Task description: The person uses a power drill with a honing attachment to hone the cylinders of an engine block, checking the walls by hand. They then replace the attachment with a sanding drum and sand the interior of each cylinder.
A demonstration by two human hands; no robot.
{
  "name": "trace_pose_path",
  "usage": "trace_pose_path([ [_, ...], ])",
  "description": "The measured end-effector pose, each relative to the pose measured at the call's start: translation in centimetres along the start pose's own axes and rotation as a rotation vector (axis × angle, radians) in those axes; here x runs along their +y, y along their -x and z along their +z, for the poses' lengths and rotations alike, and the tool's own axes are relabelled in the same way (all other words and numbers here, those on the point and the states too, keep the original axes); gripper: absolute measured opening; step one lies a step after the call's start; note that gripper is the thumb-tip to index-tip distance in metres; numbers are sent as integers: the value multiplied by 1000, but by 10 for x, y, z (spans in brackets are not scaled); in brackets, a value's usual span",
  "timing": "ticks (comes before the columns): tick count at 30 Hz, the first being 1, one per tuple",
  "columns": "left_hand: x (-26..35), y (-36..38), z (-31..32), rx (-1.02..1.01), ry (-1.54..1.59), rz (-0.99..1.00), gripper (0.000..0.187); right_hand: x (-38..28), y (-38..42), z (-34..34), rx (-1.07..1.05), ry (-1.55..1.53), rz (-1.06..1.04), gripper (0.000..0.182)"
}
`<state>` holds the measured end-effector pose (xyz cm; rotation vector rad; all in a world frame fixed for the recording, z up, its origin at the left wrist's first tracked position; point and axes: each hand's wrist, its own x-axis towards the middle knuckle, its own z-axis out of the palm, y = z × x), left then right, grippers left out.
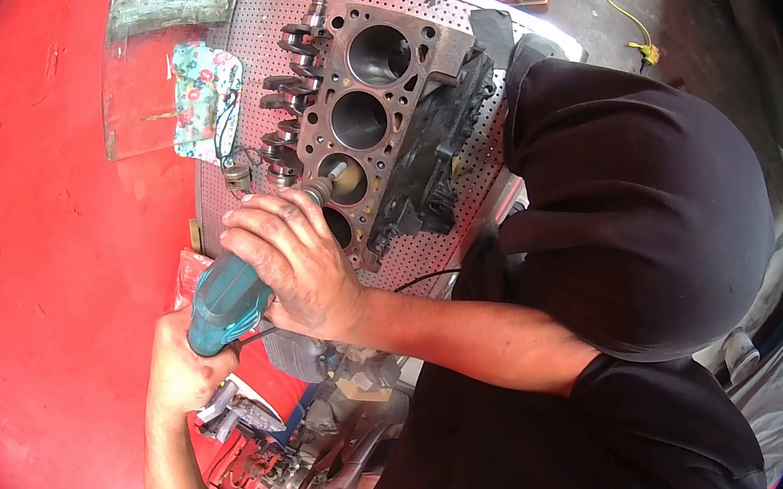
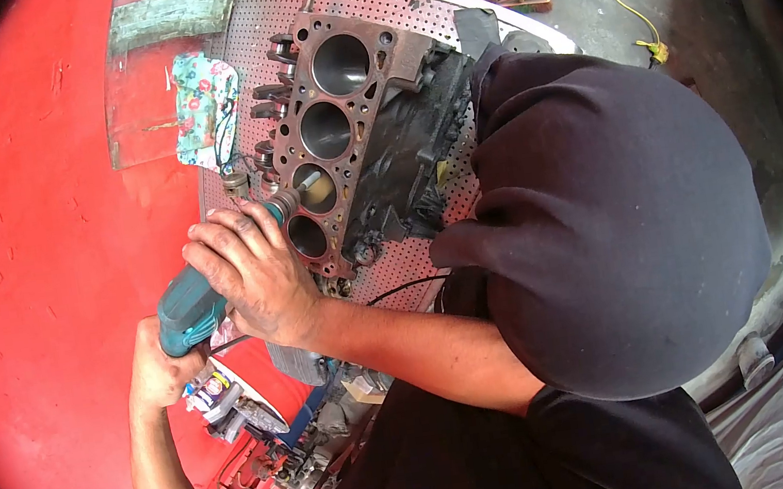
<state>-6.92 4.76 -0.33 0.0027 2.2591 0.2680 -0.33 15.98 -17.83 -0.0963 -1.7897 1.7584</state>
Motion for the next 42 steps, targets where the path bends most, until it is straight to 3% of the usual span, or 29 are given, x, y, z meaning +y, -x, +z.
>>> trace_pose_path([
  [9, 0, 3, 3, -27, -6, 19, 17, -3, 11, -1, -5, 27, 4, 87],
  [12, -6, 4, 2, -45, -13, 26, 18, -7, 14, -1, 23, 36, 13, 79],
  [15, -6, 6, 2, -54, -13, 13, 18, -8, 16, 0, -26, 29, 26, 88],
  [21, -7, 7, 3, -52, -4, 8, 19, -9, 17, 2, -6, 56, 22, 78],
  [42, -6, -3, 0, 10, -3, 15, 17, 4, 1, 3, -6, 16, -13, 77],
])
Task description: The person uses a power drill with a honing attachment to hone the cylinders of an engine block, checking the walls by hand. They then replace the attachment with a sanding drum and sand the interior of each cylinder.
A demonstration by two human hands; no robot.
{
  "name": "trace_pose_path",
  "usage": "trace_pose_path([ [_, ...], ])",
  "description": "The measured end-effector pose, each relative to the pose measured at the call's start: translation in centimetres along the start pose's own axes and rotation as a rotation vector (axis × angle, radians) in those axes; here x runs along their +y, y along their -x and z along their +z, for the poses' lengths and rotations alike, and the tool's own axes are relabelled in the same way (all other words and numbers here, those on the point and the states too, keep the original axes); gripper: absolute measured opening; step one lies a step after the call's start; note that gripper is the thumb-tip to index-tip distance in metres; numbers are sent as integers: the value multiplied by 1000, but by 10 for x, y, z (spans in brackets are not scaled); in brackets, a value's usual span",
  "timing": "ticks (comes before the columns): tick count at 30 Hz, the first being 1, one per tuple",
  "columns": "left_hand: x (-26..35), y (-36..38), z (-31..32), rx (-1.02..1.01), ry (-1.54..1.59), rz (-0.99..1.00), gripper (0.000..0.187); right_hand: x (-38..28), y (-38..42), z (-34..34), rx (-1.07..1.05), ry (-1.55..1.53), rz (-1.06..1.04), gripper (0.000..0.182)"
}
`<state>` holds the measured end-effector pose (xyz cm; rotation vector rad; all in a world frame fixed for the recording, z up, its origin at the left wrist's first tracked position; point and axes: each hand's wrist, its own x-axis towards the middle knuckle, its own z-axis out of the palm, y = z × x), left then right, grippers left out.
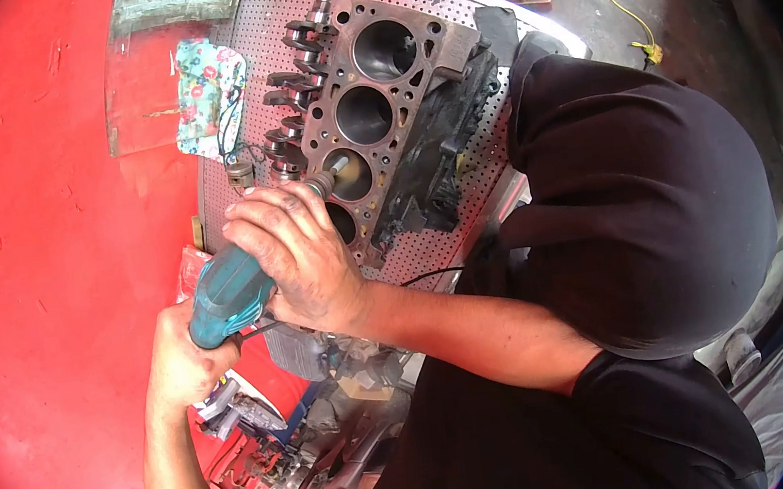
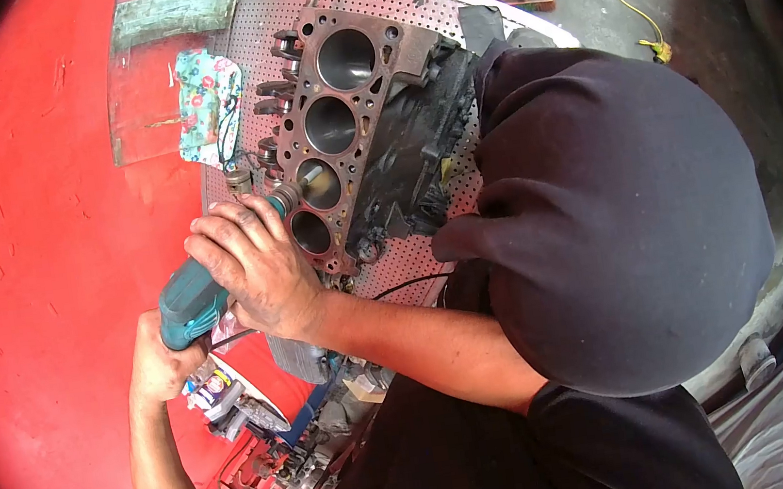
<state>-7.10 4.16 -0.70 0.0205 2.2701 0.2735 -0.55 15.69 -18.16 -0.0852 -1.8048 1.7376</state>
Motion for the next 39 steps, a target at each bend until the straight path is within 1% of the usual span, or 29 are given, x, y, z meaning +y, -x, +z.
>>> trace_pose_path([
  [6, 7, 0, -1, -15, 21, -12, 17, 0, -1, -1, 25, 24, -12, 75],
  [9, 7, 0, 0, -16, 16, 6, 17, 0, 4, 0, 14, -12, 2, 87],
  [15, -2, 1, 2, -64, -8, 25, 17, -5, 13, -3, 10, 28, 19, 92],
  [18, -10, 2, 5, -55, 7, 25, 18, -4, 18, -1, -36, 19, 16, 96],
  [24, -10, 8, 5, -13, 17, -16, 21, -3, 15, 3, -83, 2, 8, 96],
  [27, -6, 10, 5, 1, 28, -25, 20, -6, 10, 3, -29, -40, 6, 82],
  [39, 0, 7, 6, 14, -29, 41, 17, -4, 10, 0, 12, 25, -12, 85],
])
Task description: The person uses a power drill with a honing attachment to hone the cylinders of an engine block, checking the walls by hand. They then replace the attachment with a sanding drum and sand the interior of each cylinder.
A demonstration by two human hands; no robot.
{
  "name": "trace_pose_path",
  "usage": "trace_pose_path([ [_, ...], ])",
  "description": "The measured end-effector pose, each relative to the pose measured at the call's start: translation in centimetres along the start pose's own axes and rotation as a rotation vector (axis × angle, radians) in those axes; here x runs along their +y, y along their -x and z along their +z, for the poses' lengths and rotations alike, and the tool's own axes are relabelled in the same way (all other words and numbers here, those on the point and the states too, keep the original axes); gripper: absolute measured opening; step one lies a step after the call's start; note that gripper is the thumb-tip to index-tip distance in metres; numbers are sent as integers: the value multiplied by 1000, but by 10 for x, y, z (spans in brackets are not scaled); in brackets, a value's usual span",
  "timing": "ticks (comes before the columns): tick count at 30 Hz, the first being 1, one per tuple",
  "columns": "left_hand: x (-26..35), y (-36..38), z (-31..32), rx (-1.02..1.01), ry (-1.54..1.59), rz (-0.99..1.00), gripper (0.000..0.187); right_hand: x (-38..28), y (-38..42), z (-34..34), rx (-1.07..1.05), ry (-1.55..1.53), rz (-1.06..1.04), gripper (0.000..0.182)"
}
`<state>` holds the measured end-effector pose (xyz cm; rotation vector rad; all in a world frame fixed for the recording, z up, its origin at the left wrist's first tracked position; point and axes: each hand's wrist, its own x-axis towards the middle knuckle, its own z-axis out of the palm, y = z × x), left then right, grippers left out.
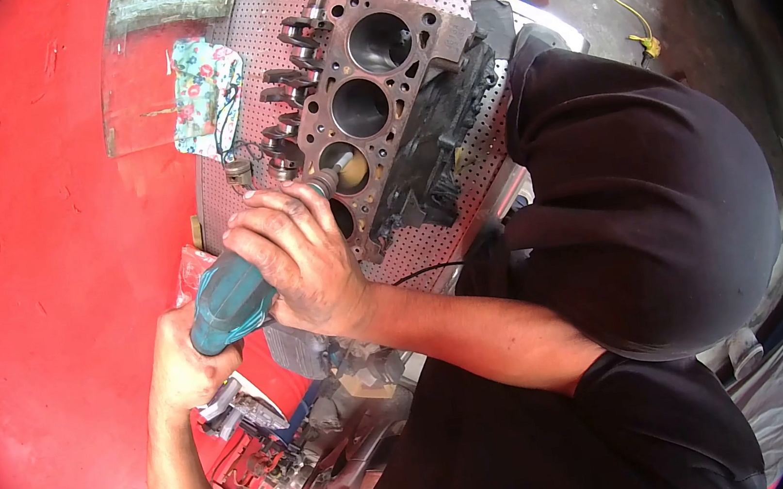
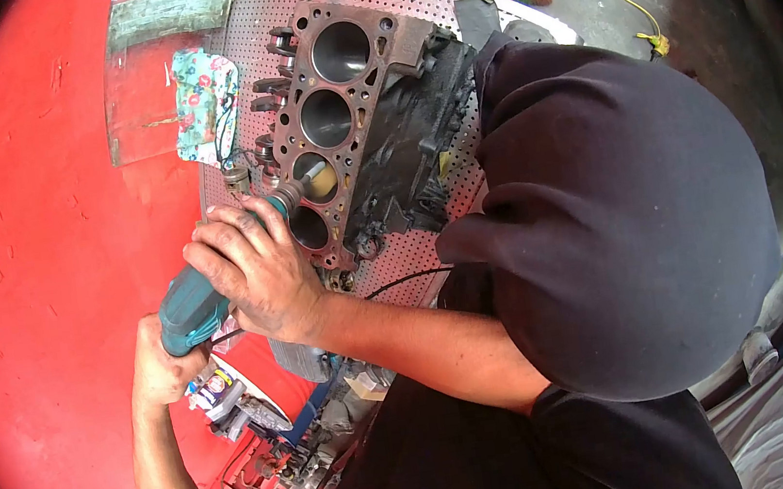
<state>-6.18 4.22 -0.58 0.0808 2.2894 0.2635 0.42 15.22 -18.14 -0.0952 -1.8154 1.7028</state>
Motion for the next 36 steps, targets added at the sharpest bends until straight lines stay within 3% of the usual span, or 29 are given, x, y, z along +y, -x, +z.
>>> trace_pose_path([
  [9, -6, 4, 1, -30, 29, -27, 17, -4, 8, -2, -34, -32, 22, 92],
  [18, -3, -3, 3, -12, 57, -40, 18, 8, 5, 3, -53, -30, 0, 87],
  [21, -2, -7, 5, -10, 58, -40, 21, 10, 0, 0, -9, -42, 13, 74],
  [24, -6, -13, 6, -11, 47, -9, 24, 16, 2, -1, -64, -39, 14, 87],
  [36, -10, -27, 12, -24, 43, -14, 18, 27, 4, -3, -66, -16, 45, 77],
])
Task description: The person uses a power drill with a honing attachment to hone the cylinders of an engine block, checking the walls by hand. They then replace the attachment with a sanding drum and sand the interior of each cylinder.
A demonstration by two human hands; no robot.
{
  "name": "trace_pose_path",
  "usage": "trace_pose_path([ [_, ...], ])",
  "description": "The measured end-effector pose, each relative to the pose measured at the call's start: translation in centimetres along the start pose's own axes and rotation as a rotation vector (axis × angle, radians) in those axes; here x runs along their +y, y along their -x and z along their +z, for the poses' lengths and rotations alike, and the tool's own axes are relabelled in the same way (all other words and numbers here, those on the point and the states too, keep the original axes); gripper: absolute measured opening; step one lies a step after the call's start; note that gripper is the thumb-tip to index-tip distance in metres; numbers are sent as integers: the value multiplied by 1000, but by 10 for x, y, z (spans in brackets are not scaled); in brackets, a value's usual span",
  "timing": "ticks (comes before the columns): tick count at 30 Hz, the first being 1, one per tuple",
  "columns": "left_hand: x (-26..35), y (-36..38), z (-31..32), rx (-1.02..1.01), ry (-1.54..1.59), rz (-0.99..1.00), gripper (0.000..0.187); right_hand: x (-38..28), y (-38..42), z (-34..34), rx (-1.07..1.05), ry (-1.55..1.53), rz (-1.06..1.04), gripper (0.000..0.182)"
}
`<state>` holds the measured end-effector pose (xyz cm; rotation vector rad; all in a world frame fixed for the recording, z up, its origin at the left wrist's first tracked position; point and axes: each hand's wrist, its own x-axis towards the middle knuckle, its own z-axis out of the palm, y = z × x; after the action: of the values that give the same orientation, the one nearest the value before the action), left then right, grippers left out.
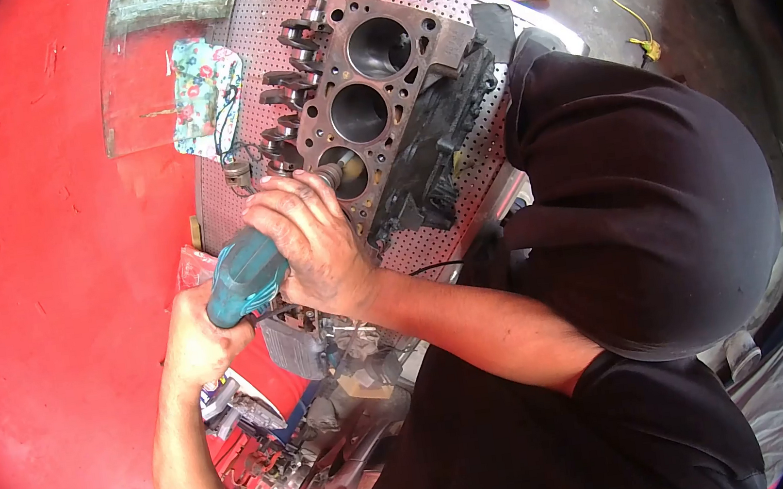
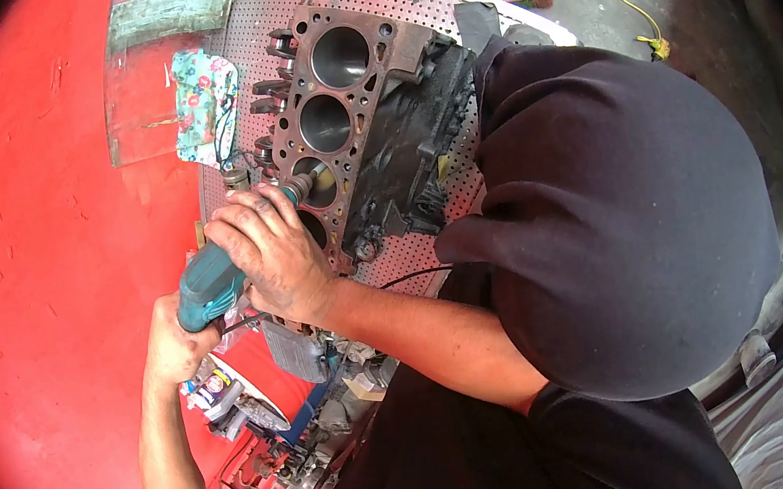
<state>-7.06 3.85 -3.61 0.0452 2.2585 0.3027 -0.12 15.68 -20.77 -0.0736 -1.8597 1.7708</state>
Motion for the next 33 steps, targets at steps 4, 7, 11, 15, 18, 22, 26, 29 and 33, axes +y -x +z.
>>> trace_pose_path([
  [4, 1, -4, 4, -12, -6, -13, 17, 3, 2, 1, 20, 19, 5, 75],
  [7, -5, -8, 2, -62, -27, -34, 18, 8, 5, 1, 2, 9, 10, 77],
  [11, -13, -15, 6, -76, 21, -20, 19, 12, 6, 1, 0, 24, 14, 76],
  [15, -6, -21, 10, -95, 42, -28, 21, 19, 7, 0, -19, 59, 17, 76],
  [18, -2, -27, 13, -95, 5, -21, 21, 23, 9, -1, -29, 69, 39, 76],
  [22, -7, -35, 19, -107, 24, 0, 19, 29, 6, -4, -48, 73, 57, 79],
  [26, -9, -44, 23, -103, -1, -2, 17, 39, 5, -5, -46, 71, 42, 82],
  [29, -10, -49, 27, -106, 13, -29, 17, 42, 5, -7, -55, 70, 65, 83],
  [33, -5, -56, 29, -81, -30, -1, 17, 49, 3, -10, -52, 59, 79, 84],
])
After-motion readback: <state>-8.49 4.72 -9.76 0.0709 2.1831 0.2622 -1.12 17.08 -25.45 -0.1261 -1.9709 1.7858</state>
